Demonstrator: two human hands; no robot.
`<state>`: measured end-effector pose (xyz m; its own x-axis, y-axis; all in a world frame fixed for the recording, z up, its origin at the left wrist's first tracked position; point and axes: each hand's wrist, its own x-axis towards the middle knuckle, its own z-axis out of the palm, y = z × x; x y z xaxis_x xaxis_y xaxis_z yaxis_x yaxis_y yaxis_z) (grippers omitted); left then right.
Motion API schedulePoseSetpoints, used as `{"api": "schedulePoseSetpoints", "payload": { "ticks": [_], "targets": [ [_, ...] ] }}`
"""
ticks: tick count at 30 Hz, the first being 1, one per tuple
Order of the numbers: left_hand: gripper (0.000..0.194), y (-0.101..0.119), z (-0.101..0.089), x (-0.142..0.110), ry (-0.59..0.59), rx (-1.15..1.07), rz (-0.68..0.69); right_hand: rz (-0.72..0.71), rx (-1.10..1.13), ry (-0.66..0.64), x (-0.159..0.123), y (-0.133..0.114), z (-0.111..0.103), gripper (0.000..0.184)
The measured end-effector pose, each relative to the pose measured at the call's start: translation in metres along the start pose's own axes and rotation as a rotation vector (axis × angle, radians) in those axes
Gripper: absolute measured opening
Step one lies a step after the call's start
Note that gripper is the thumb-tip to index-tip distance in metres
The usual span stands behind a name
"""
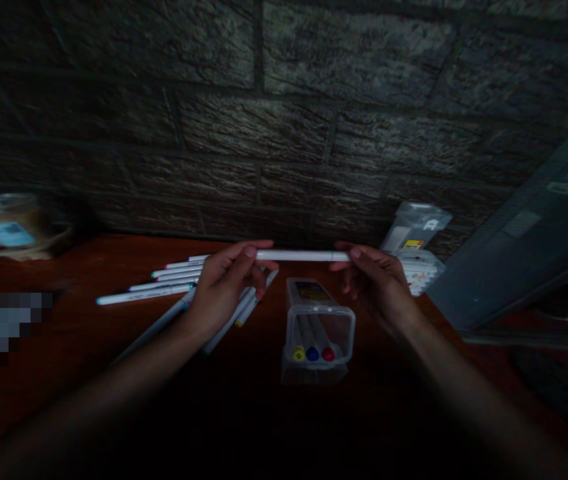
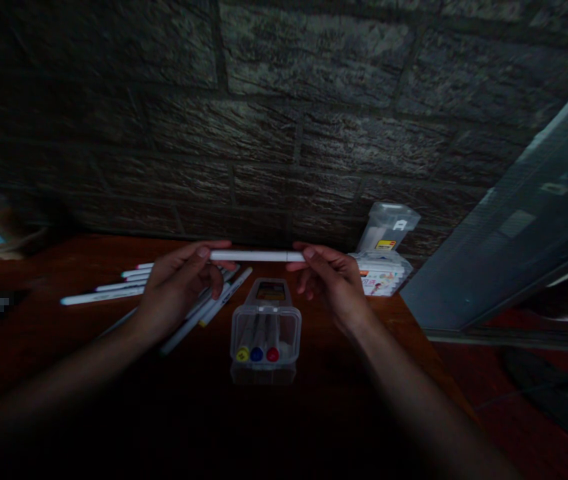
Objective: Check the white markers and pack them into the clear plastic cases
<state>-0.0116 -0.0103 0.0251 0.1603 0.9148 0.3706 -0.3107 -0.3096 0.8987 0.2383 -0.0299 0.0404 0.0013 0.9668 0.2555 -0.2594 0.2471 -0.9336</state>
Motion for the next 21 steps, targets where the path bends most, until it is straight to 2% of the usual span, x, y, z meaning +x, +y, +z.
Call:
{"api": "schedulePoseSetpoints", "payload": {
  "ticks": [8,17,21],
  "targets": [
    [0.028,0.0011,-0.0005,-0.0001,-0.016,-0.004,-0.001,0.043,0.039,-0.009,0.0011,-0.0011,-0.0033,0.025],
    [0.012,0.0036,0.0019,-0.0005,0.026,0.296,0.075,-0.017,-0.072,0.002,0.0,0.0035,-0.0012,0.02],
    [0.013,0.0003,0.0009,-0.0021,0.034,0.404,0.067,-0.049,-0.152,-0.019,0.0001,0.0086,-0.0013,0.019]
  ]
}}
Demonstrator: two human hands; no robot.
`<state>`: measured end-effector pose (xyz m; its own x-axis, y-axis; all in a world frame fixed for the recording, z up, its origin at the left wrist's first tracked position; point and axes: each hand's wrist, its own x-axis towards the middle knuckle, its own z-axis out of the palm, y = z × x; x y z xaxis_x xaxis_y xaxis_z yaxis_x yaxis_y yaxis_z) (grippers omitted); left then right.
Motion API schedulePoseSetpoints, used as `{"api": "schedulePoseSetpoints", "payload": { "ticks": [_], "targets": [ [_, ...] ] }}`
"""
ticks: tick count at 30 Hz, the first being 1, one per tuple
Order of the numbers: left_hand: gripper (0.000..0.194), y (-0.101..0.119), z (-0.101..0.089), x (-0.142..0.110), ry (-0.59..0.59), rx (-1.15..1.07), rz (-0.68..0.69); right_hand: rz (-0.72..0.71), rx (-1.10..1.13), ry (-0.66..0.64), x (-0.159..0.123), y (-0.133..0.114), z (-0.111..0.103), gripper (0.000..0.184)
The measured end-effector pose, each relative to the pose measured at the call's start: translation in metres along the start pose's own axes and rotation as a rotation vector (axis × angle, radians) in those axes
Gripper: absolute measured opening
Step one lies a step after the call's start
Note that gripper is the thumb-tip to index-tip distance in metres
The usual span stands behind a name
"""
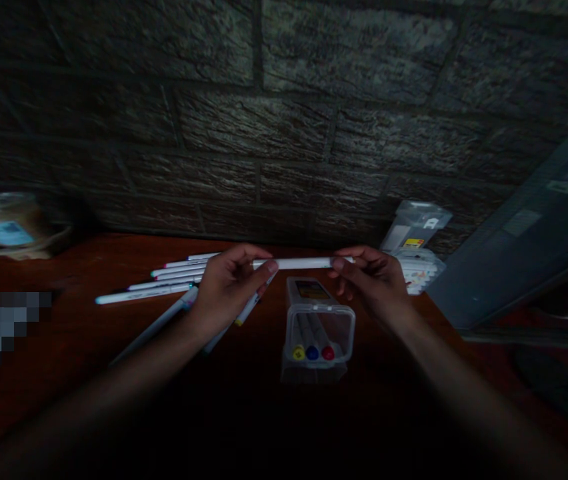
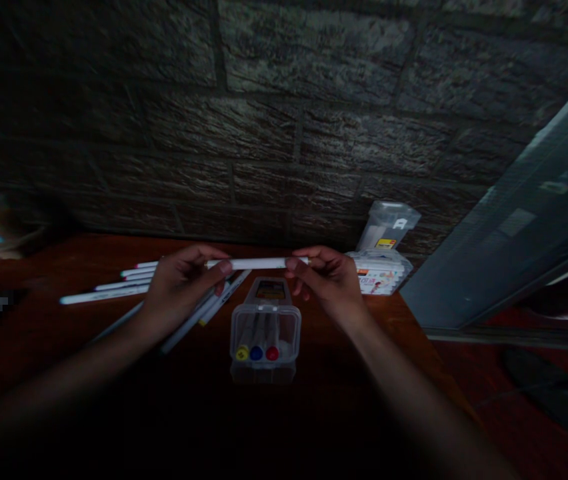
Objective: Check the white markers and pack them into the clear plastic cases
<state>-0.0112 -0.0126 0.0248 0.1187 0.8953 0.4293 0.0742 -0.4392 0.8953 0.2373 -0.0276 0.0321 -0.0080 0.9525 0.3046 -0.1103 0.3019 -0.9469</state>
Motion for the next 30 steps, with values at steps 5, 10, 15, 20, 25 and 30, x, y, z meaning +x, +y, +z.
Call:
{"api": "schedulePoseSetpoints", "payload": {
  "ticks": [5,10,15,20,25,30],
  "targets": [
    [0.017,-0.003,0.004,-0.002,-0.025,-0.018,0.046,-0.048,-0.059,0.001,-0.001,0.002,0.003,0.028],
    [0.017,-0.002,0.005,-0.002,-0.042,-0.028,0.039,-0.036,-0.059,-0.001,-0.002,0.002,0.003,0.026],
    [0.011,0.003,0.001,0.001,-0.022,-0.063,-0.019,-0.005,0.011,-0.008,-0.001,0.001,0.0,0.018],
    [0.008,0.004,0.0,0.004,0.006,-0.17,-0.012,0.018,0.042,0.011,0.0,-0.001,-0.002,0.016],
    [0.014,0.0,0.0,0.006,0.013,-0.29,-0.043,0.045,0.07,0.036,0.001,-0.006,-0.001,0.02],
    [0.02,-0.001,-0.001,0.006,0.016,-0.373,-0.107,0.079,0.082,0.038,0.001,-0.01,0.0,0.026]
  ]
}}
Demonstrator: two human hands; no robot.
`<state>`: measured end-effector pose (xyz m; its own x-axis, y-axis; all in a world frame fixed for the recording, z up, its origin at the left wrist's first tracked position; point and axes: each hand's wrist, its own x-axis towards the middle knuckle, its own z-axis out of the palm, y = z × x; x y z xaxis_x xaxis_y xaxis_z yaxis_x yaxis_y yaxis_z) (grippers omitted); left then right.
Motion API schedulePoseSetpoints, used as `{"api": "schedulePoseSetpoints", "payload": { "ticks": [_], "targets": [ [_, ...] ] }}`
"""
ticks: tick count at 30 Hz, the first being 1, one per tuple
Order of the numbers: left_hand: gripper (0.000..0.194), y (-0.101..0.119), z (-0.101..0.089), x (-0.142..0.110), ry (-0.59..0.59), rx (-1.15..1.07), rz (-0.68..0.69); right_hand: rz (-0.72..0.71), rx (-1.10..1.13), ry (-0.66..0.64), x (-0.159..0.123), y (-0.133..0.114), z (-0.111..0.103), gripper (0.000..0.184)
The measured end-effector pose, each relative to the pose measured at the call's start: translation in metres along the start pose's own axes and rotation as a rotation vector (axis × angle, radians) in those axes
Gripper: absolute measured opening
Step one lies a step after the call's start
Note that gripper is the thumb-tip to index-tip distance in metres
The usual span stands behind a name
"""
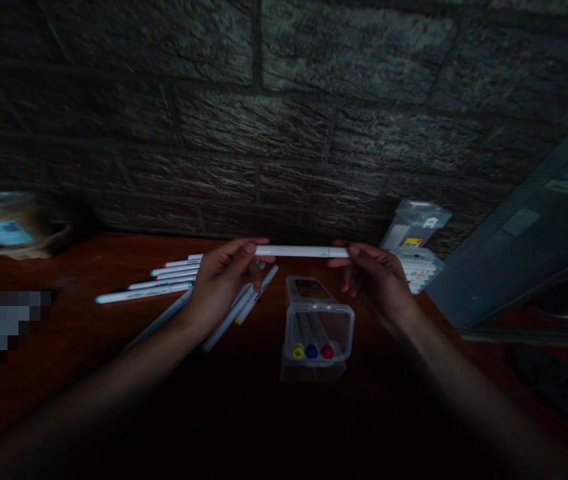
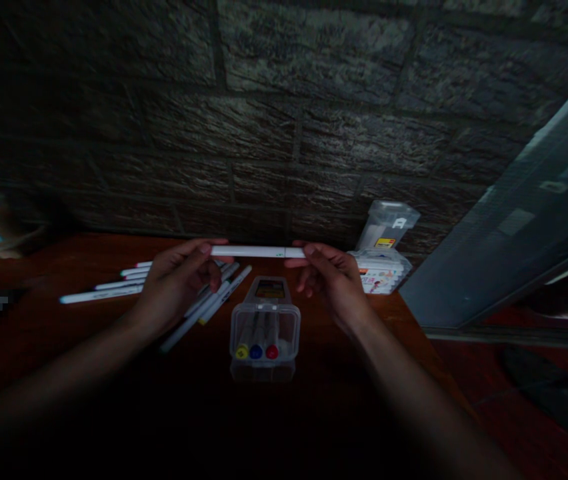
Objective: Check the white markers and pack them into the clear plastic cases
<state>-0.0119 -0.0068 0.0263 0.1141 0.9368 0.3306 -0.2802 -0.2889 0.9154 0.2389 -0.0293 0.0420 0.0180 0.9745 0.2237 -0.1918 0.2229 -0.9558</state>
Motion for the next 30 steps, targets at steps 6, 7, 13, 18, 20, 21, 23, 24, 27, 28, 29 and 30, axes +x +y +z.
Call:
{"api": "schedulePoseSetpoints", "payload": {
  "ticks": [6,7,13,18,20,21,23,24,27,28,29,30],
  "targets": [
    [0.024,-0.001,-0.003,0.001,-0.005,-0.034,-0.029,0.025,0.055,-0.017,0.001,-0.001,-0.001,0.029],
    [0.025,-0.001,-0.003,0.001,-0.007,-0.026,-0.028,0.031,0.062,-0.022,0.0,-0.001,-0.001,0.029],
    [0.024,0.0,-0.002,-0.001,-0.017,0.126,0.048,-0.011,0.003,-0.008,0.0,0.003,-0.002,0.023],
    [0.016,0.002,0.002,-0.003,-0.031,0.264,0.102,-0.049,-0.093,-0.015,0.002,0.01,-0.004,0.021],
    [0.014,0.001,0.002,-0.004,-0.025,0.299,0.105,-0.058,-0.124,-0.016,0.002,0.012,-0.003,0.022],
    [0.013,0.0,0.002,-0.004,-0.022,0.314,0.102,-0.064,-0.136,-0.019,0.002,0.012,-0.003,0.023],
    [0.013,-0.001,0.002,-0.005,-0.023,0.338,0.1,-0.08,-0.146,-0.03,0.001,0.012,-0.002,0.023],
    [0.014,-0.002,0.002,-0.005,-0.024,0.346,0.103,-0.088,-0.148,-0.036,0.0,0.012,-0.001,0.023],
    [0.017,-0.005,0.001,-0.006,-0.019,0.38,0.121,-0.108,-0.159,-0.05,-0.002,0.012,0.001,0.025],
    [0.018,-0.006,0.001,-0.007,-0.015,0.393,0.126,-0.112,-0.166,-0.049,-0.002,0.012,0.002,0.026],
    [0.019,-0.007,0.001,-0.008,-0.015,0.405,0.131,-0.115,-0.173,-0.045,-0.003,0.012,0.002,0.027],
    [0.019,-0.008,0.001,-0.008,-0.016,0.417,0.135,-0.121,-0.177,-0.04,-0.003,0.012,0.003,0.028]
  ]
}}
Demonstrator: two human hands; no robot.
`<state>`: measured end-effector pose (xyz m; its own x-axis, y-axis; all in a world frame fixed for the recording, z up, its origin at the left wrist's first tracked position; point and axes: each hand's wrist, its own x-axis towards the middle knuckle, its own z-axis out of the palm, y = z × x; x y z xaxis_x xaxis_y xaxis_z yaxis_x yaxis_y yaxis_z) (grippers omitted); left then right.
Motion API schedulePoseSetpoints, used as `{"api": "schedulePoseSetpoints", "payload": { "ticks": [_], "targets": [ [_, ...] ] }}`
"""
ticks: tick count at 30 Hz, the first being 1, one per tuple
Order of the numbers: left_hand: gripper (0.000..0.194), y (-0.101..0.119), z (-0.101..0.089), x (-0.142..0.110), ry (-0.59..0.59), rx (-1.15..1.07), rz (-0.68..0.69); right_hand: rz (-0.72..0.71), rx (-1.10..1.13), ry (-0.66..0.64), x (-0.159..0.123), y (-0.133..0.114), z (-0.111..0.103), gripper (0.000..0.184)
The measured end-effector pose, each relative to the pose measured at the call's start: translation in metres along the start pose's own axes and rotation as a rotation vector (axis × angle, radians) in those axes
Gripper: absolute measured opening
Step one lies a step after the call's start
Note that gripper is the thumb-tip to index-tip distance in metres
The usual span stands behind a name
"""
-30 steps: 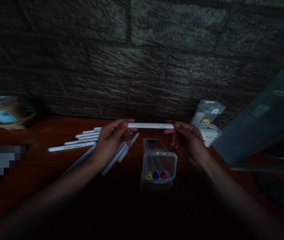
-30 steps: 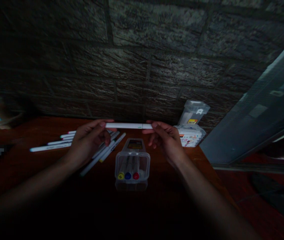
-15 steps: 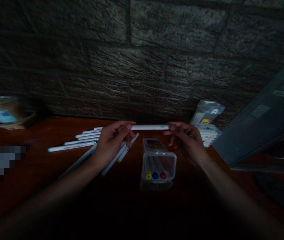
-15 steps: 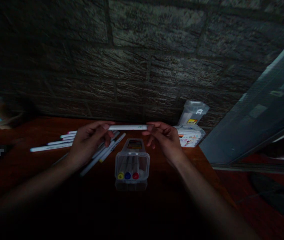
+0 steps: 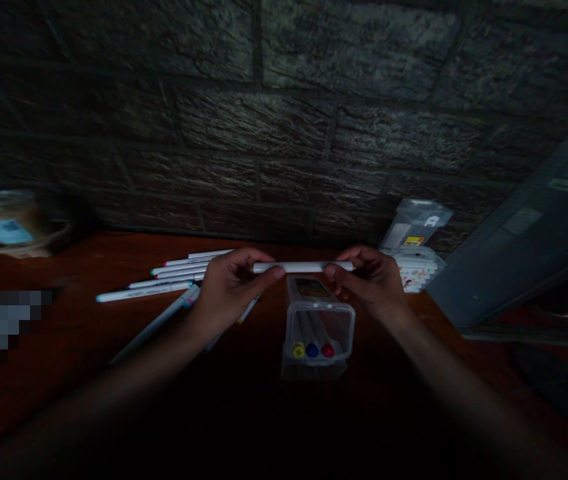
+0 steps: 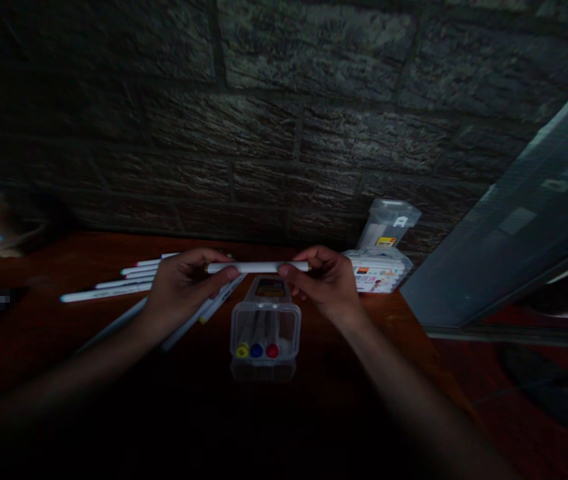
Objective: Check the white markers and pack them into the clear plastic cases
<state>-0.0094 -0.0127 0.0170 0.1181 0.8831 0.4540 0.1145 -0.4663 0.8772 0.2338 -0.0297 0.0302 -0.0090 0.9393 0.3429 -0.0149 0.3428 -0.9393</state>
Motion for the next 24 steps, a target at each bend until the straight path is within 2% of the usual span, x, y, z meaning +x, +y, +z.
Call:
{"api": "schedulePoseSetpoints", "payload": {
  "ticks": [5,14,17,24],
  "targets": [
    [0.021,0.0021,0.0009,-0.0007,0.015,-0.011,0.008,-0.014,0.001,0.017,0.0014,0.0012,-0.001,0.029],
    [0.012,0.0046,-0.0023,0.0059,0.008,-0.092,0.017,0.028,0.102,0.028,0.0029,0.0014,-0.0056,0.017],
    [0.013,0.0066,-0.0028,0.0062,0.004,-0.148,0.0,0.04,0.142,0.028,0.0029,0.0004,-0.0066,0.013],
    [0.021,0.0035,-0.0045,0.0063,0.002,-0.291,-0.081,0.109,0.221,0.03,0.004,-0.0052,-0.0056,0.019]
  ]
}}
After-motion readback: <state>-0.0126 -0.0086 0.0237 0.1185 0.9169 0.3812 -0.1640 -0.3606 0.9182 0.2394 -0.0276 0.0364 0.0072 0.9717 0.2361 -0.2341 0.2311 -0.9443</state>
